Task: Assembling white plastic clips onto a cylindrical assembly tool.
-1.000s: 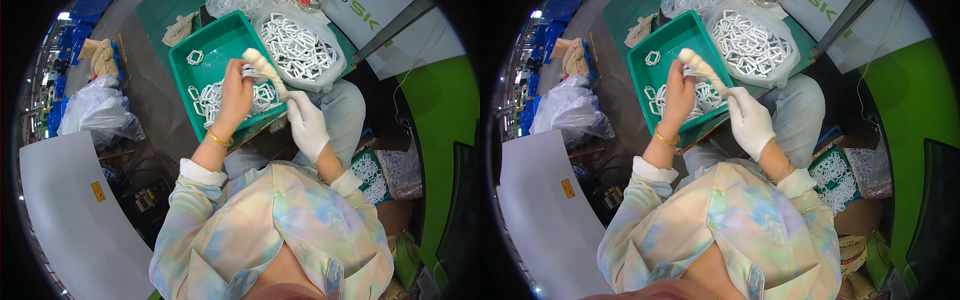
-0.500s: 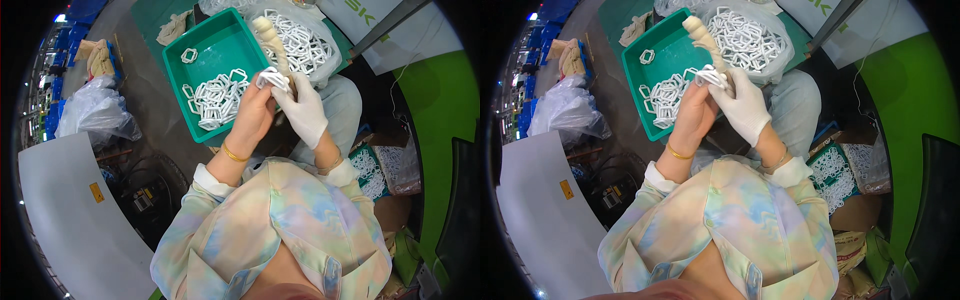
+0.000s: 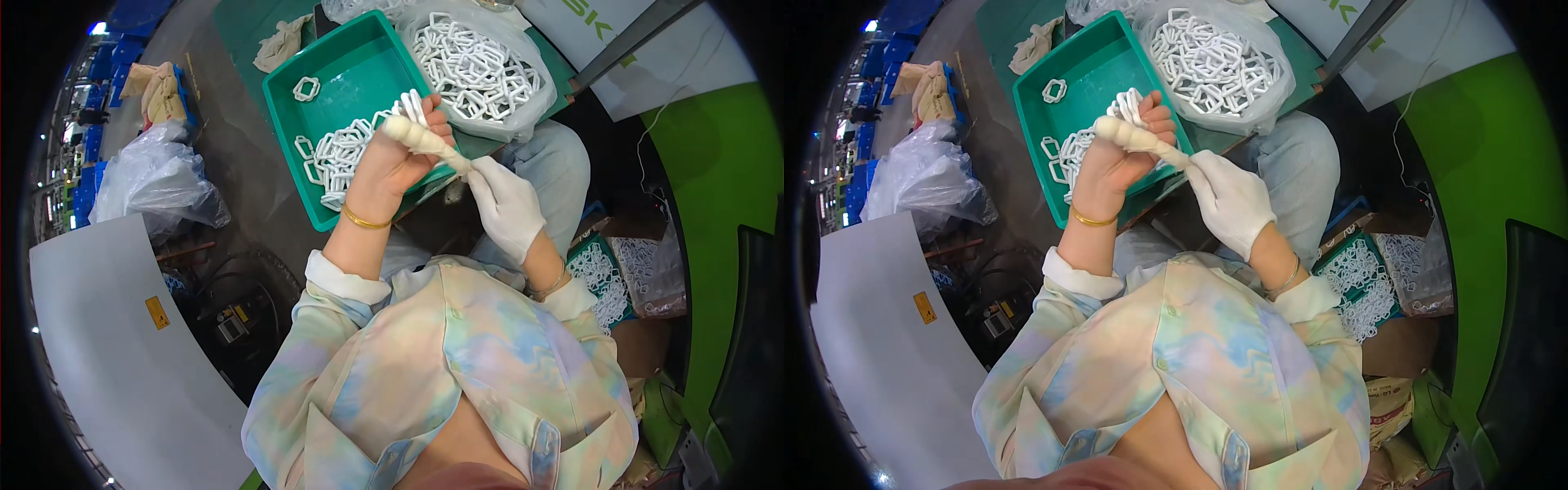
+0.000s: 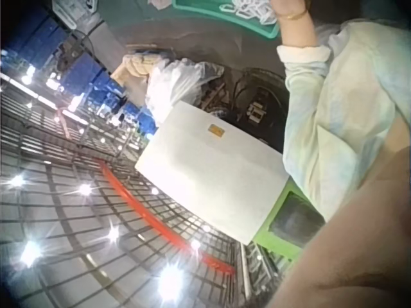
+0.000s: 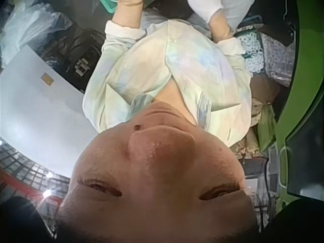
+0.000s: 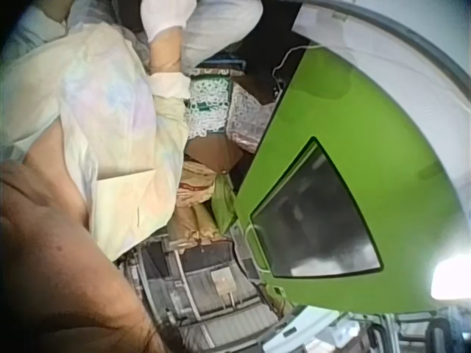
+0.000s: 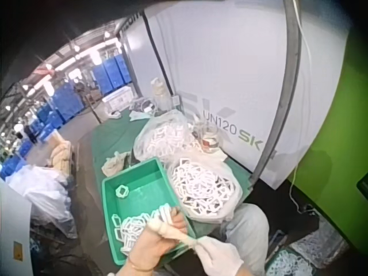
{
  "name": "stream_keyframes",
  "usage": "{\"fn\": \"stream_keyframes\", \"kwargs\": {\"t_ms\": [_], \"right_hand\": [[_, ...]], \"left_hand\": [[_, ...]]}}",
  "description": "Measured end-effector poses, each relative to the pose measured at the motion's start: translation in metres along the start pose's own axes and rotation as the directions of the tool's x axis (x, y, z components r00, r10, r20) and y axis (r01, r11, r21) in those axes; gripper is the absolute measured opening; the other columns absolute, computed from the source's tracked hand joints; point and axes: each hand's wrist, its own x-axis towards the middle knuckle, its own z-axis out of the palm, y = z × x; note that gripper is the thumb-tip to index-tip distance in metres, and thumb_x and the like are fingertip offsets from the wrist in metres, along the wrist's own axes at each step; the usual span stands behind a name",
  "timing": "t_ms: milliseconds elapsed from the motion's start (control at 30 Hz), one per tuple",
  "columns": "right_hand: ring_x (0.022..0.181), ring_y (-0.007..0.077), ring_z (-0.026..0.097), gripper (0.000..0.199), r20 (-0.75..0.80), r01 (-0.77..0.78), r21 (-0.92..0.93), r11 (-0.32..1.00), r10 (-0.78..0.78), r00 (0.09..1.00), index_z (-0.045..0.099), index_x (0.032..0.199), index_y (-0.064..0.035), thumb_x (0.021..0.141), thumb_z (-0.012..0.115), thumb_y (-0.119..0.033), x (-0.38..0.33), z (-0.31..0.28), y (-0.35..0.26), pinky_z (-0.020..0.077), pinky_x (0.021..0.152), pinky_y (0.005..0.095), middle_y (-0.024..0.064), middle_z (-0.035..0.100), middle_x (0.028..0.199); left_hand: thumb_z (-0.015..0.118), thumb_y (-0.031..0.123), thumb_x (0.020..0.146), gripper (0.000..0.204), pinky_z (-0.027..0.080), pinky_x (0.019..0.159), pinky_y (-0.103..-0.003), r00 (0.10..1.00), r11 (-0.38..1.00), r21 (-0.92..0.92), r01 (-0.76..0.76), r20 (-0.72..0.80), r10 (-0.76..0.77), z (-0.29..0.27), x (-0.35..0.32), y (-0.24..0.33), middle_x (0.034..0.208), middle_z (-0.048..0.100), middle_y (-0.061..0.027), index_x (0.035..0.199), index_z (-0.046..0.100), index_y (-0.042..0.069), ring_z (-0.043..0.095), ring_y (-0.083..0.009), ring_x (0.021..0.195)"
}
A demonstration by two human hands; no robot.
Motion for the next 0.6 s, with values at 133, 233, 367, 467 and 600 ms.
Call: {"fn": "stream_keyframes", "kwargs": {"t_ms": [133,233,367,467,600], "right_hand": [[0.076,0.0266,0.066,0.016,-0.228,-0.103,0.113,0.988,0.127,0.965,0.061,0.108,-0.0037,0.099,0.056,-0.017,0.010,-0.002,0.013,0.0495,0.072,0.0331,0.0160,0.066,0.086],[0.074,0.0137,0.060,0.021,-0.203,-0.101,0.357,0.929,0.182,0.962,0.062,0.112,-0.0037,0.095,0.063,-0.018,0.018,-0.008,-0.018,0.0486,0.071,0.0290,0.0087,0.065,0.084],[0.074,0.0080,0.055,0.028,-0.086,-0.091,0.320,0.943,0.125,0.988,0.061,0.115,-0.0018,0.092,0.068,-0.017,0.027,0.004,-0.022,0.0473,0.070,0.0259,0.0031,0.062,0.082],[0.074,0.0074,0.053,0.022,-0.323,-0.064,0.382,0.922,0.197,0.926,0.060,0.111,-0.0018,0.094,0.066,-0.014,0.037,0.000,-0.017,0.0462,0.068,0.0250,0.0023,0.061,0.084],[0.071,0.0073,0.050,0.023,-0.185,-0.162,0.333,0.929,0.233,0.955,0.060,0.112,-0.0024,0.094,0.066,-0.016,0.032,-0.002,-0.028,0.0442,0.066,0.0249,0.0018,0.060,0.082]], "left_hand": [[0.053,0.017,0.101,0.019,0.052,0.074,-0.034,0.998,0.997,-0.067,0.043,-0.034,-0.045,0.021,-0.002,-0.015,0.087,0.060,-0.0063,0.111,0.058,0.002,0.060,-0.0190,0.083],[0.053,0.018,0.101,0.019,0.053,0.080,-0.037,0.996,0.994,-0.099,0.048,0.075,-0.040,0.018,-0.006,-0.022,0.094,0.064,-0.0083,0.111,0.058,0.002,0.063,-0.0217,0.090],[0.054,0.018,0.102,0.026,0.048,0.101,-0.037,0.998,0.999,0.053,0.010,0.054,-0.013,0.022,-0.006,-0.030,0.117,0.063,-0.0131,0.120,0.056,0.001,0.062,-0.0249,0.110],[0.053,0.011,0.101,0.027,0.047,0.104,-0.042,0.995,0.997,-0.009,-0.079,0.058,0.080,0.029,-0.008,-0.032,0.125,0.061,-0.0130,0.126,0.053,0.000,0.059,-0.0257,0.117],[0.050,0.008,0.102,0.026,0.044,0.108,-0.042,0.989,0.991,0.020,-0.134,-0.058,0.135,0.029,-0.007,-0.032,0.127,0.060,-0.0132,0.127,0.052,0.000,0.058,-0.0263,0.119]]}}
